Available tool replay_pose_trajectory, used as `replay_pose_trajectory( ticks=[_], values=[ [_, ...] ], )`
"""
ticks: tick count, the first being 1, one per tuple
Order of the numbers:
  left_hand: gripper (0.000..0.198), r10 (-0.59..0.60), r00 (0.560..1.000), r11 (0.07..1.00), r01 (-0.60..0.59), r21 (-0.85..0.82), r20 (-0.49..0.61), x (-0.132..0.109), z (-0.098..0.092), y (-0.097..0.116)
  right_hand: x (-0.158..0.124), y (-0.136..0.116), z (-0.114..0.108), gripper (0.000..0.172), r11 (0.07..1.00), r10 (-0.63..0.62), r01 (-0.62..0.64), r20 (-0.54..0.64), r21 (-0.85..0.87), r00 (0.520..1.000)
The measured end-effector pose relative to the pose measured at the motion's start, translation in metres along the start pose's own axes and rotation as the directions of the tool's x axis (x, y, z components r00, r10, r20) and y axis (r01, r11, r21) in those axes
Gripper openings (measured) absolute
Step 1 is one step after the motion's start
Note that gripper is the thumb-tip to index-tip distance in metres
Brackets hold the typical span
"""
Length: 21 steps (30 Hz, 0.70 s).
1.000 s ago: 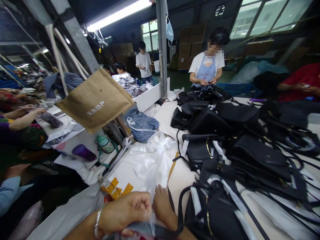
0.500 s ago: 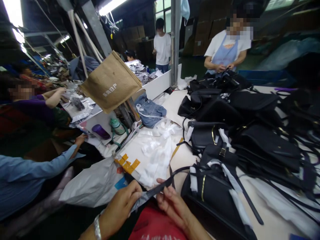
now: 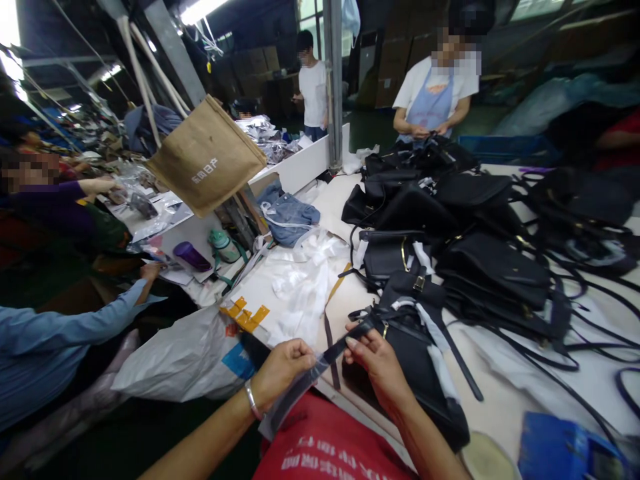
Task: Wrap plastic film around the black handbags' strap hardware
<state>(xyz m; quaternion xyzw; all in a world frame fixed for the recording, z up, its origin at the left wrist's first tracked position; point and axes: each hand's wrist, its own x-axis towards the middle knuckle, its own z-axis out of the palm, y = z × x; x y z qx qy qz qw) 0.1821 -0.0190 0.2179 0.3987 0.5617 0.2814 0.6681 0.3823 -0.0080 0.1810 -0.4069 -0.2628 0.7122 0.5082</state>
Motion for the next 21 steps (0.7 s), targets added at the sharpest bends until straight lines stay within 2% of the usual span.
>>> replay_pose_trajectory(
  ticks=[5, 9, 12, 16, 18, 21],
  values=[
    [0.022, 0.058, 0.997, 0.998, -0.059, 0.023, 0.049, 0.009, 0.010, 0.007, 0.001, -0.004, -0.001, 0.039, 0.986, -0.098, 0.090, -0.048, -0.143, 0.994],
    [0.026, 0.084, 0.993, 0.996, -0.087, 0.029, 0.087, 0.021, 0.011, 0.015, 0.001, 0.009, 0.013, 0.033, 0.979, -0.122, 0.108, -0.070, -0.172, 0.990],
    [0.029, 0.118, 0.989, 0.990, -0.125, 0.067, 0.092, 0.028, 0.007, 0.017, 0.002, 0.018, 0.024, 0.035, 0.995, -0.057, 0.053, -0.051, -0.082, 0.997],
    [0.028, 0.151, 0.985, 0.966, -0.164, 0.199, 0.079, 0.030, -0.009, 0.014, 0.014, 0.015, 0.024, 0.039, 0.978, 0.078, -0.074, -0.012, 0.194, 0.997],
    [0.028, 0.151, 0.986, 0.955, -0.163, 0.246, 0.068, 0.031, -0.018, 0.012, 0.023, 0.013, 0.023, 0.041, 0.958, 0.078, -0.058, -0.060, 0.282, 0.995],
    [0.028, 0.148, 0.988, 0.958, -0.154, 0.240, 0.043, 0.034, -0.028, 0.012, 0.032, 0.020, 0.029, 0.042, 0.954, 0.043, -0.004, -0.124, 0.301, 0.991]
  ],
)
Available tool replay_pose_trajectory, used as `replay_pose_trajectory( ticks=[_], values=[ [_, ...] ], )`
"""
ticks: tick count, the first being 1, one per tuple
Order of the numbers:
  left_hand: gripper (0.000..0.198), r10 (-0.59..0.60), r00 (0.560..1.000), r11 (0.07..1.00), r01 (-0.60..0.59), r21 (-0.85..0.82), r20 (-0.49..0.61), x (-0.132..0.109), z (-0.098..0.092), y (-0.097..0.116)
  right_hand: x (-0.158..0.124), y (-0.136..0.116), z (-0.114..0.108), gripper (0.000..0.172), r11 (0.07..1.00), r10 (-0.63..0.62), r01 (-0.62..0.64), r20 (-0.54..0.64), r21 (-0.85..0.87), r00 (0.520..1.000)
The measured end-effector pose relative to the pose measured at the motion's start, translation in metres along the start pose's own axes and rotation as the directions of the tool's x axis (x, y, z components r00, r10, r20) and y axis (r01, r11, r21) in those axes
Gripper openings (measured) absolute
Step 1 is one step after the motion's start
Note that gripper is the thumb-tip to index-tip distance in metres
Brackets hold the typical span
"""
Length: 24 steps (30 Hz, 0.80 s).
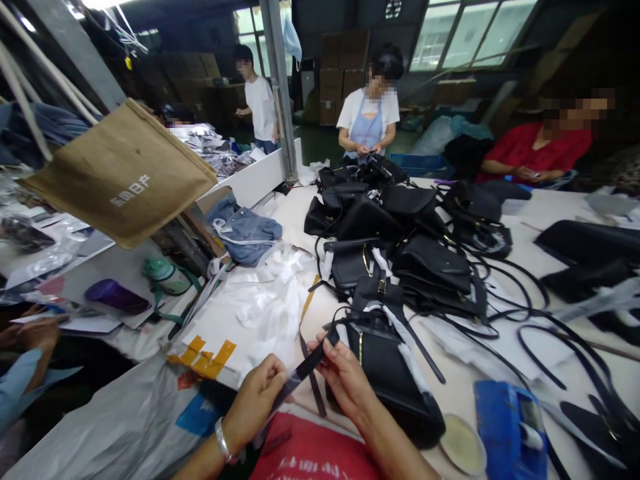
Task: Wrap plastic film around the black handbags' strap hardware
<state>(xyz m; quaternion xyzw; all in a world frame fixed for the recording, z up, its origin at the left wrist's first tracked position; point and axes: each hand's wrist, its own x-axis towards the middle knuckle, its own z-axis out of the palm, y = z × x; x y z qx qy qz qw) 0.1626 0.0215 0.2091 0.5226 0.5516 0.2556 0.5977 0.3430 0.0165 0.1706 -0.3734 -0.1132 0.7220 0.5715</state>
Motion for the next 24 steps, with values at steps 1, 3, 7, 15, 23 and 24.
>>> replay_pose_trajectory(
  ticks=[1, 3, 7, 15, 23, 24],
  values=[
    [0.027, -0.002, 1.000, 1.000, 0.002, -0.012, 0.004, 0.001, -0.002, 0.001, 0.001, 0.006, 0.003, 0.042, 1.000, -0.007, 0.007, -0.002, -0.013, 1.000],
    [0.026, -0.001, 0.999, 0.999, 0.003, -0.050, 0.034, 0.005, -0.003, 0.003, -0.001, 0.017, 0.009, 0.040, 0.998, -0.013, 0.014, 0.011, -0.061, 1.000],
    [0.026, -0.002, 0.998, 0.994, 0.009, -0.106, 0.066, 0.011, -0.001, 0.007, -0.004, 0.021, 0.013, 0.038, 0.997, 0.040, -0.034, 0.079, -0.071, 0.996],
    [0.025, -0.012, 0.999, 0.998, 0.009, 0.055, 0.049, 0.022, -0.001, -0.005, 0.025, -0.002, -0.005, 0.029, 0.938, 0.071, -0.066, -0.003, 0.340, 0.997],
    [0.022, 0.030, 0.994, 0.998, -0.035, 0.047, 0.103, 0.026, 0.019, 0.012, 0.002, 0.035, -0.001, 0.031, 0.993, -0.001, 0.001, 0.006, 0.115, 1.000],
    [0.022, 0.038, 0.993, 0.997, -0.045, 0.056, 0.116, 0.026, 0.023, 0.013, 0.000, 0.034, -0.005, 0.031, 0.992, 0.017, -0.020, 0.029, 0.121, 0.999]
  ],
)
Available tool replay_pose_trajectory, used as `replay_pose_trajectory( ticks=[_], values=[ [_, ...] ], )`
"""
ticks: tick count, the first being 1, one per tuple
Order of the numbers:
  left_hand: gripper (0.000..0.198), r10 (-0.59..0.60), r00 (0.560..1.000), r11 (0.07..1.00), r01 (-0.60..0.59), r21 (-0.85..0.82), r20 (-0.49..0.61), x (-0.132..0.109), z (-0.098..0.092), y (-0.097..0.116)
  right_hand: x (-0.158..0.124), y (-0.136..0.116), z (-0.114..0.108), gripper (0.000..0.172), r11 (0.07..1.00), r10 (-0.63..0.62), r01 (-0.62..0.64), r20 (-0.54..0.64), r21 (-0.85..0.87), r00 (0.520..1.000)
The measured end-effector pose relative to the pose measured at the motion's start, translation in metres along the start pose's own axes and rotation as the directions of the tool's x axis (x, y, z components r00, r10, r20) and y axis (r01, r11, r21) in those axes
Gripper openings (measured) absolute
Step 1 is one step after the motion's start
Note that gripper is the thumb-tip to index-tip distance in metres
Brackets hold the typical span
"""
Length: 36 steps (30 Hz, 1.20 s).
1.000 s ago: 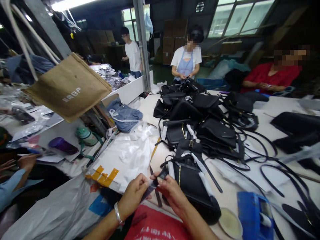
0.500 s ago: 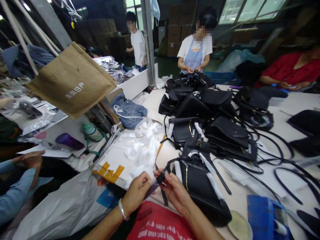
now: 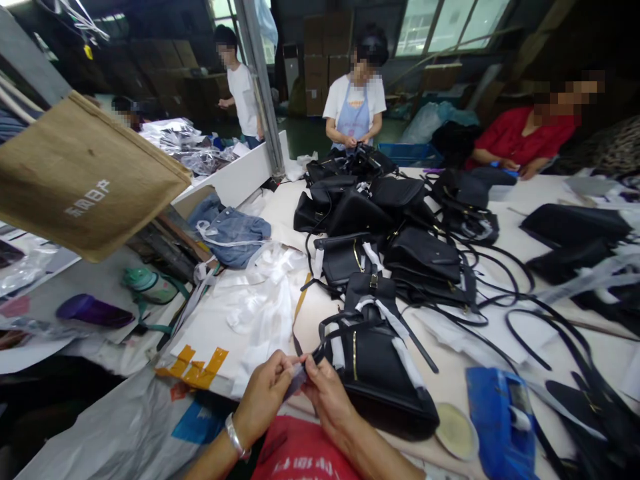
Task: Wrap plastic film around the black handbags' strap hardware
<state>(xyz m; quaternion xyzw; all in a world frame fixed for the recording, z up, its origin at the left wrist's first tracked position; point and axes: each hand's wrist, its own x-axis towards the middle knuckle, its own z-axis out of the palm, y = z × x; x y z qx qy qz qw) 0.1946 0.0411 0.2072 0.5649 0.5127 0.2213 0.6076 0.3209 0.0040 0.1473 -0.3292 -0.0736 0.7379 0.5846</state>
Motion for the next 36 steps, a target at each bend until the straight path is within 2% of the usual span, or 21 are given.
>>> replay_pose_trajectory(
  ticks=[2, 4, 6, 8, 11, 15, 17, 19, 20, 21, 22, 24, 26, 27, 28, 30, 32, 34, 36],
  values=[
    [0.021, 0.013, 1.000, 0.997, -0.014, 0.077, 0.012, 0.001, 0.007, -0.002, 0.000, -0.010, -0.011, 0.030, 0.994, 0.075, -0.078, 0.033, 0.078, 0.997],
    [0.018, 0.019, 1.000, 0.975, -0.020, 0.221, 0.006, 0.003, 0.010, -0.008, 0.005, -0.025, -0.024, 0.030, 0.967, 0.134, -0.137, 0.031, 0.216, 0.991],
    [0.016, 0.032, 0.999, 0.930, -0.024, 0.366, -0.016, 0.005, 0.010, -0.015, 0.013, -0.038, -0.036, 0.030, 0.937, 0.126, -0.112, -0.023, 0.330, 0.992],
    [0.015, 0.048, 0.998, 0.895, -0.031, 0.446, -0.027, 0.009, 0.009, -0.018, 0.020, -0.043, -0.042, 0.027, 0.933, 0.085, -0.044, -0.100, 0.356, 0.991],
    [0.016, 0.067, 0.997, 0.880, -0.045, 0.473, -0.031, 0.017, 0.013, -0.015, 0.023, -0.033, -0.040, 0.028, 0.955, 0.054, -0.009, -0.146, 0.296, 0.988],
    [0.014, 0.111, 0.993, 0.858, -0.079, 0.508, -0.031, 0.034, 0.035, -0.010, 0.016, -0.014, -0.038, 0.035, 0.980, 0.060, -0.040, -0.095, 0.194, 0.994],
    [0.013, 0.119, 0.992, 0.846, -0.084, 0.526, -0.033, 0.042, 0.045, -0.013, 0.011, -0.017, -0.045, 0.036, 0.995, 0.057, -0.052, -0.062, 0.085, 0.996],
    [0.013, 0.101, 0.994, 0.841, -0.065, 0.538, -0.038, 0.049, 0.051, -0.016, 0.006, -0.032, -0.058, 0.034, 0.985, 0.101, -0.104, -0.028, -0.135, 0.994],
    [0.014, 0.085, 0.996, 0.838, -0.051, 0.543, -0.039, 0.051, 0.052, -0.017, 0.004, -0.044, -0.066, 0.033, 0.943, 0.132, -0.131, -0.017, -0.306, 0.991],
    [0.014, 0.068, 0.997, 0.835, -0.037, 0.548, -0.037, 0.053, 0.051, -0.018, 0.004, -0.058, -0.073, 0.031, 0.854, 0.145, -0.131, -0.011, -0.504, 0.989],
    [0.015, 0.051, 0.998, 0.831, -0.025, 0.556, -0.032, 0.053, 0.050, -0.018, 0.004, -0.074, -0.079, 0.030, 0.712, 0.121, -0.093, -0.009, -0.696, 0.993],
    [0.016, 0.030, 1.000, 0.800, -0.021, 0.600, -0.005, 0.053, 0.046, -0.015, 0.011, -0.107, -0.086, 0.027, 0.325, -0.048, 0.060, 0.047, -0.944, 0.998],
    [0.016, 0.042, 0.999, 0.711, -0.051, 0.701, 0.030, 0.052, 0.043, -0.010, 0.027, -0.133, -0.087, 0.022, -0.029, -0.213, 0.216, 0.217, -0.976, 0.953],
    [0.016, 0.062, 0.997, 0.636, -0.076, 0.768, 0.047, 0.052, 0.042, -0.007, 0.038, -0.141, -0.086, 0.021, -0.156, -0.223, 0.285, 0.315, -0.946, 0.923],
    [0.016, 0.085, 0.994, 0.542, -0.101, 0.834, 0.065, 0.052, 0.042, -0.004, 0.049, -0.147, -0.085, 0.025, -0.247, -0.175, 0.363, 0.410, -0.898, 0.895],
    [0.017, 0.119, 0.987, 0.339, -0.145, 0.930, 0.110, 0.053, 0.042, -0.001, 0.075, -0.150, -0.085, 0.038, -0.329, 0.041, 0.537, 0.556, -0.777, 0.830],
    [0.018, 0.130, 0.980, 0.188, -0.175, 0.966, 0.152, 0.054, 0.042, 0.000, 0.098, -0.147, -0.088, 0.038, -0.301, 0.270, 0.677, 0.621, -0.672, 0.736],
    [0.019, 0.133, 0.979, 0.148, -0.177, 0.973, 0.158, 0.055, 0.041, 0.000, 0.116, -0.144, -0.093, 0.028, -0.221, 0.412, 0.760, 0.647, -0.612, 0.641],
    [0.020, 0.132, 0.986, 0.206, -0.131, 0.970, 0.105, 0.057, 0.040, 0.000, 0.127, -0.146, -0.098, 0.020, -0.156, 0.466, 0.785, 0.657, -0.599, 0.593]
  ],
)
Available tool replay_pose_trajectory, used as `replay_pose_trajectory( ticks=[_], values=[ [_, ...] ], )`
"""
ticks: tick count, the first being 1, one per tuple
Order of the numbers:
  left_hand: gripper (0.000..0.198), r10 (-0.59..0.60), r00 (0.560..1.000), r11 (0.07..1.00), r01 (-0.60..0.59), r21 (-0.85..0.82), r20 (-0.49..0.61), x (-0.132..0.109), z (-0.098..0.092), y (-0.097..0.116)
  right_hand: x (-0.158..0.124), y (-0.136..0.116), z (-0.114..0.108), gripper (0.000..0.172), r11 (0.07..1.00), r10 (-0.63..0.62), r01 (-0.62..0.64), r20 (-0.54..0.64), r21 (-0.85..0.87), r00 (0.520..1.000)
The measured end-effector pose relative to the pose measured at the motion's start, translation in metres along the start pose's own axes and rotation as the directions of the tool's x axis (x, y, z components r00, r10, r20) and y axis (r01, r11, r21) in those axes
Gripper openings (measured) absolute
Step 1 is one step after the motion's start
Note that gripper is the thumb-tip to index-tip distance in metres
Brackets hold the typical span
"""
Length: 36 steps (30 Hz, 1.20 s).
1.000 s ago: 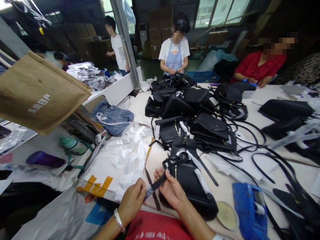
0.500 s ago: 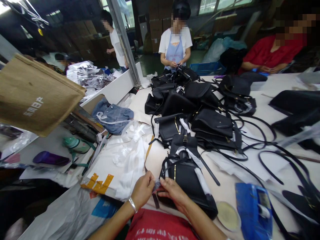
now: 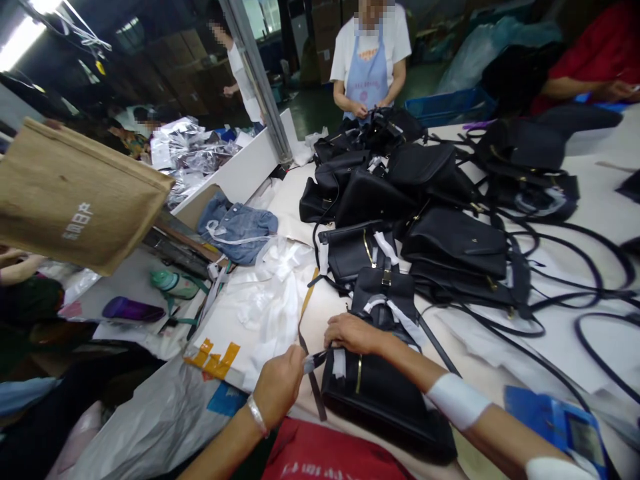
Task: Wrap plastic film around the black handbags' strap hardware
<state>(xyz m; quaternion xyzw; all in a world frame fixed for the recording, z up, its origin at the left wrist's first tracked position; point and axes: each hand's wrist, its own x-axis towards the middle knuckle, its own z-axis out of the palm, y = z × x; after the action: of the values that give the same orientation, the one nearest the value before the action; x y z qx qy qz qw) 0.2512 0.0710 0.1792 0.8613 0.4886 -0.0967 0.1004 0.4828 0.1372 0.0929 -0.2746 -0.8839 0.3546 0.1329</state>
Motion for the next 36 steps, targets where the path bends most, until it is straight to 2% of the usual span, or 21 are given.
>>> replay_pose_trajectory(
  ticks=[3, 7, 11, 15, 19, 21, 24, 26, 30, 33, 36],
  values=[
    [0.020, -0.109, 0.994, 0.977, 0.106, -0.187, -0.006, 0.006, -0.002, 0.000, -0.002, 0.008, -0.008, 0.019, 0.999, 0.020, -0.020, 0.019, 0.033, 1.000],
    [0.015, -0.194, 0.981, 0.854, 0.175, -0.489, 0.013, 0.023, -0.006, 0.002, -0.006, 0.008, -0.023, 0.020, 0.995, 0.052, -0.064, 0.149, 0.072, 0.987],
    [0.014, -0.173, 0.973, 0.701, 0.231, -0.674, 0.154, 0.042, -0.006, -0.001, -0.011, 0.017, -0.038, 0.017, 0.958, 0.075, -0.141, 0.253, 0.251, 0.964],
    [0.016, -0.119, 0.957, 0.595, 0.282, -0.753, 0.264, 0.058, -0.002, 0.000, -0.012, 0.036, -0.036, 0.016, 0.826, 0.107, -0.271, 0.335, 0.493, 0.936],
    [0.014, -0.080, 0.952, 0.600, 0.282, -0.749, 0.295, 0.073, 0.003, 0.006, -0.002, 0.042, -0.013, 0.026, 0.559, 0.023, -0.339, 0.394, 0.757, 0.919],
    [0.012, -0.076, 0.947, 0.605, 0.293, -0.740, 0.312, 0.079, 0.006, 0.008, 0.001, 0.043, -0.003, 0.034, 0.433, -0.017, -0.361, 0.407, 0.826, 0.913],
    [0.012, -0.070, 0.930, 0.609, 0.325, -0.723, 0.360, 0.083, 0.008, 0.006, -0.006, 0.051, 0.001, 0.045, 0.330, -0.051, -0.403, 0.442, 0.853, 0.895],
    [0.012, -0.091, 0.926, 0.653, 0.334, -0.680, 0.367, 0.083, 0.010, 0.003, -0.017, 0.062, -0.003, 0.045, 0.305, -0.072, -0.421, 0.462, 0.854, 0.884],
    [0.011, -0.157, 0.937, 0.779, 0.311, -0.545, 0.311, 0.083, 0.012, 0.001, -0.030, 0.079, -0.012, 0.024, 0.366, -0.055, -0.422, 0.472, 0.829, 0.880],
    [0.008, -0.176, 0.939, 0.804, 0.311, -0.507, 0.297, 0.087, 0.014, 0.006, -0.024, 0.076, -0.011, 0.021, 0.385, -0.028, -0.434, 0.480, 0.815, 0.877],
    [0.008, -0.169, 0.938, 0.790, 0.313, -0.526, 0.304, 0.091, 0.015, 0.011, -0.012, 0.067, -0.005, 0.021, 0.394, -0.022, -0.473, 0.523, 0.788, 0.852]
  ],
)
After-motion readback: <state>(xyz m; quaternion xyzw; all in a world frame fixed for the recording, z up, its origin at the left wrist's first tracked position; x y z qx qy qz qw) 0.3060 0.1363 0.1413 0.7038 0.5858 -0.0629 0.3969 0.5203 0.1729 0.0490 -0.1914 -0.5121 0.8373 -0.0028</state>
